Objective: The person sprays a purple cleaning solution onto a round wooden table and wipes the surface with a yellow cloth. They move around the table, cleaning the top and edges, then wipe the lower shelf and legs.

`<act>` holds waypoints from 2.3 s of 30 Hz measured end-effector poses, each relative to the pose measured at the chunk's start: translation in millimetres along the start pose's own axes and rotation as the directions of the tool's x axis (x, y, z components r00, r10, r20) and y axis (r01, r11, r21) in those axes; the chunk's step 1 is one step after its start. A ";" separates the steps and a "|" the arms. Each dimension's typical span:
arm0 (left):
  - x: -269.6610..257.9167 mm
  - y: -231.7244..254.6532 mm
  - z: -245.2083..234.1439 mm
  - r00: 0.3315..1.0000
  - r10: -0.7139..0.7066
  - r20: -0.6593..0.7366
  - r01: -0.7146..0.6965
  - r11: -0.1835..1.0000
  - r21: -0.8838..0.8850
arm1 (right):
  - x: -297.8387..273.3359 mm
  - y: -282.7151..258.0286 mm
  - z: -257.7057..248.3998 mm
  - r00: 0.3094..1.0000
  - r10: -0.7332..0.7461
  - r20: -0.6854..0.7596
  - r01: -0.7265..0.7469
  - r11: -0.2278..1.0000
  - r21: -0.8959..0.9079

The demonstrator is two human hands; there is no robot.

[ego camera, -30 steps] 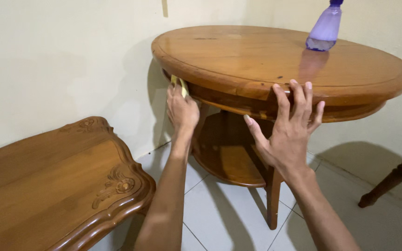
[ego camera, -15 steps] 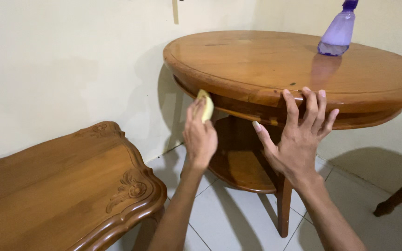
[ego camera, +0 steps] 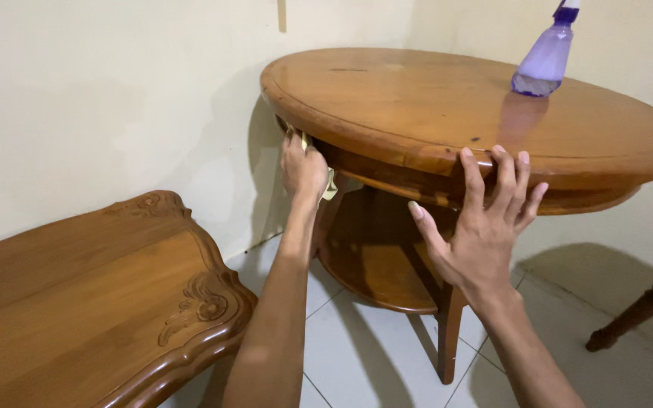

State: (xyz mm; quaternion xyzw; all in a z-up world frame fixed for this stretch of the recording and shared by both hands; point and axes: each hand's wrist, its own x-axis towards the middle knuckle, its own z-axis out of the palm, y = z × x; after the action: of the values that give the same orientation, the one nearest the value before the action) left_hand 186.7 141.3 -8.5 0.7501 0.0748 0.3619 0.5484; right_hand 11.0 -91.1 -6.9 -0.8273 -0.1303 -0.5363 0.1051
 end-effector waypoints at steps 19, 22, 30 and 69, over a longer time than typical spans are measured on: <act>-149.0 39.0 -28.1 0.925 0.370 0.082 -0.358 0.924 -0.132 | -3.2 8.4 7.0 1.000 -0.019 0.007 0.019 0.998 -0.055; -129.6 26.8 -27.0 0.969 0.245 -0.041 -0.248 0.951 -0.183 | -3.4 11.6 5.1 0.999 -0.019 0.028 0.021 0.998 -0.059; -36.3 27.4 -13.4 0.995 0.071 -0.076 -0.083 0.980 -0.179 | -2.6 7.4 2.9 0.999 -0.021 0.028 0.022 0.999 -0.028; -92.4 -9.0 -54.2 0.935 0.356 0.011 -0.356 0.932 0.067 | 15.3 -16.8 3.8 0.998 -0.061 0.007 0.061 0.998 -0.031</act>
State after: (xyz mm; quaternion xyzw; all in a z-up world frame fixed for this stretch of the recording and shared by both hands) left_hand 88.2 139.4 -51.6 0.7691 -0.0496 0.4530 0.4481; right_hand 14.7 -72.4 6.1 -0.8262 -0.1475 -0.5385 0.0755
